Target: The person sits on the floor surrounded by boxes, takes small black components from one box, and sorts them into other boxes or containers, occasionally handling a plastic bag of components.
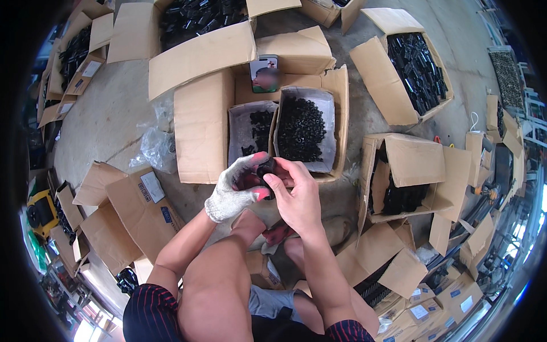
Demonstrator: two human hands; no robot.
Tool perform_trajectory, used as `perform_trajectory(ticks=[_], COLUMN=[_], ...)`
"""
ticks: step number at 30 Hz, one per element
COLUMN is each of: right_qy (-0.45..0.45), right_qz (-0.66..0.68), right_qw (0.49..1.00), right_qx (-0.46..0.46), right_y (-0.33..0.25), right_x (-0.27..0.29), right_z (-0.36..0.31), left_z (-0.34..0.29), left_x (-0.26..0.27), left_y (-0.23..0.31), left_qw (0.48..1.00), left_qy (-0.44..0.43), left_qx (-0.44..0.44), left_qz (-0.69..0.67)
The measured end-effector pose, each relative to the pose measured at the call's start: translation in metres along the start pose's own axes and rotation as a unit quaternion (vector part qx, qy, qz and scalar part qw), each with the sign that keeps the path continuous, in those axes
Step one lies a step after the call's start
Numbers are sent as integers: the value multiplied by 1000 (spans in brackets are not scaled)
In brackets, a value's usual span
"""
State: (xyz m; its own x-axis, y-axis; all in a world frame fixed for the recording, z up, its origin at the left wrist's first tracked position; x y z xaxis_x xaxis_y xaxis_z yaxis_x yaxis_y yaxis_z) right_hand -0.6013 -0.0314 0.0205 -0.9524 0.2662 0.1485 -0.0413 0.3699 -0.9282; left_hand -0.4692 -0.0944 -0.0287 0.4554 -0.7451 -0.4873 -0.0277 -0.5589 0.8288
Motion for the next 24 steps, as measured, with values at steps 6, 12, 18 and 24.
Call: perform_trajectory(ticks=[6, 12, 18, 24], right_qy=[-14, 109, 75, 62], right_qz=[10, -216, -364, -287], right_qw=[1000, 967, 925, 947], right_qx=[1, -85, -81, 133], right_y=[26, 110, 101, 25], right_x=[7, 77, 52, -7], right_z=[8, 61, 91, 83], left_z=[-4, 4, -5, -23], left_x=[6, 17, 42, 93], left_y=[-4, -9, -1, 44], left_qw=[997, 976, 966, 951], left_qy=[23, 48, 103, 194], left_qx=[8, -35, -77, -156], left_qz=[-73, -212, -223, -184])
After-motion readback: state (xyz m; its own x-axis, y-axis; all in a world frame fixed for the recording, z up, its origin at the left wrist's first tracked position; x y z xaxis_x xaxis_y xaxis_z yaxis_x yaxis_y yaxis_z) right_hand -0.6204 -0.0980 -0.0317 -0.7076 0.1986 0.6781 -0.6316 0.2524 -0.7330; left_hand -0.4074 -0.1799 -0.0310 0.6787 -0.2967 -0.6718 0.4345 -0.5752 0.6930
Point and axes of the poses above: each hand's wrist, its own z-axis towards the middle knuckle, its own x-axis out of the back of the hand, y = z × x, the point moved 10 cm from there along z, towards the middle knuckle, and after that the axes turned 13 degrees about -y, right-handed, at the moved point
